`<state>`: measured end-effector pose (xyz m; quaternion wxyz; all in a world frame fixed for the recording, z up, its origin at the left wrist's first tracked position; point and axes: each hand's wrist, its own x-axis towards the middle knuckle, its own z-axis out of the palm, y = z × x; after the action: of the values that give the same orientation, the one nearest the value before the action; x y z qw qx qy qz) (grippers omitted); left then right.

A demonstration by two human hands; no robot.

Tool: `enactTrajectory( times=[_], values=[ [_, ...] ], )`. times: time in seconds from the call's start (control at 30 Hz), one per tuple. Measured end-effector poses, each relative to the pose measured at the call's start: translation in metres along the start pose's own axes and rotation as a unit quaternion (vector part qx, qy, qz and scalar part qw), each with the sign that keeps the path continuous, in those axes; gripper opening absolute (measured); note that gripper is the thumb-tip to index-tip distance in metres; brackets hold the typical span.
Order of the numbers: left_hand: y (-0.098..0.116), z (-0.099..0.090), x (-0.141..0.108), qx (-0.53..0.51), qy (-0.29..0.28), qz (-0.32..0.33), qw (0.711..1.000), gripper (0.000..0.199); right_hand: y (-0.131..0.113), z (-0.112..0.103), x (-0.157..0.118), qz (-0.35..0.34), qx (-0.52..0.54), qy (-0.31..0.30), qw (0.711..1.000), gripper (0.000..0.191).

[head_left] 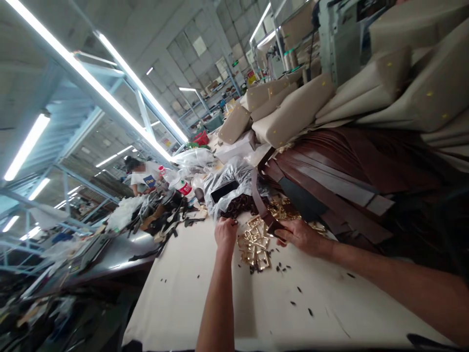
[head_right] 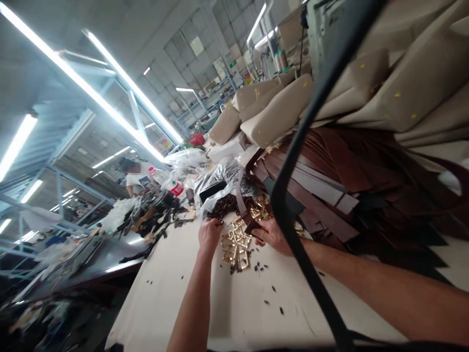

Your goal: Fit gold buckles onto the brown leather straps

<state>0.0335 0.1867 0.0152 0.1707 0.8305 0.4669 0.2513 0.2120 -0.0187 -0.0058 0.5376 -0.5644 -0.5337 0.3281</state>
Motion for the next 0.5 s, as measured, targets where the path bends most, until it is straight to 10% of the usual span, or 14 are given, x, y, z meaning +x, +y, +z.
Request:
enactTrajectory(
  times=[0.2, 0.33, 0.5],
  values=[
    [0.005, -0.013, 0.005, -0.166, 0.064, -0.048, 0.983, 0.007, 0.011, 0.004, 0.004, 0.023, -0.01, 0.021, 0.999, 0.041],
    [0.013, -0.007, -0.004, -0.296, 0.094, -0.104, 0.945, 0.037, 0.009, 0.004, 0.005, 0.063, -0.018, 0.019, 0.998, 0.033],
    [0.04, 0.02, -0.04, -0.533, 0.01, -0.139, 0.834, 0.038, -0.001, 0.002, 0.004, 0.068, 0.021, 0.023, 0.997, 0.029]
  ],
)
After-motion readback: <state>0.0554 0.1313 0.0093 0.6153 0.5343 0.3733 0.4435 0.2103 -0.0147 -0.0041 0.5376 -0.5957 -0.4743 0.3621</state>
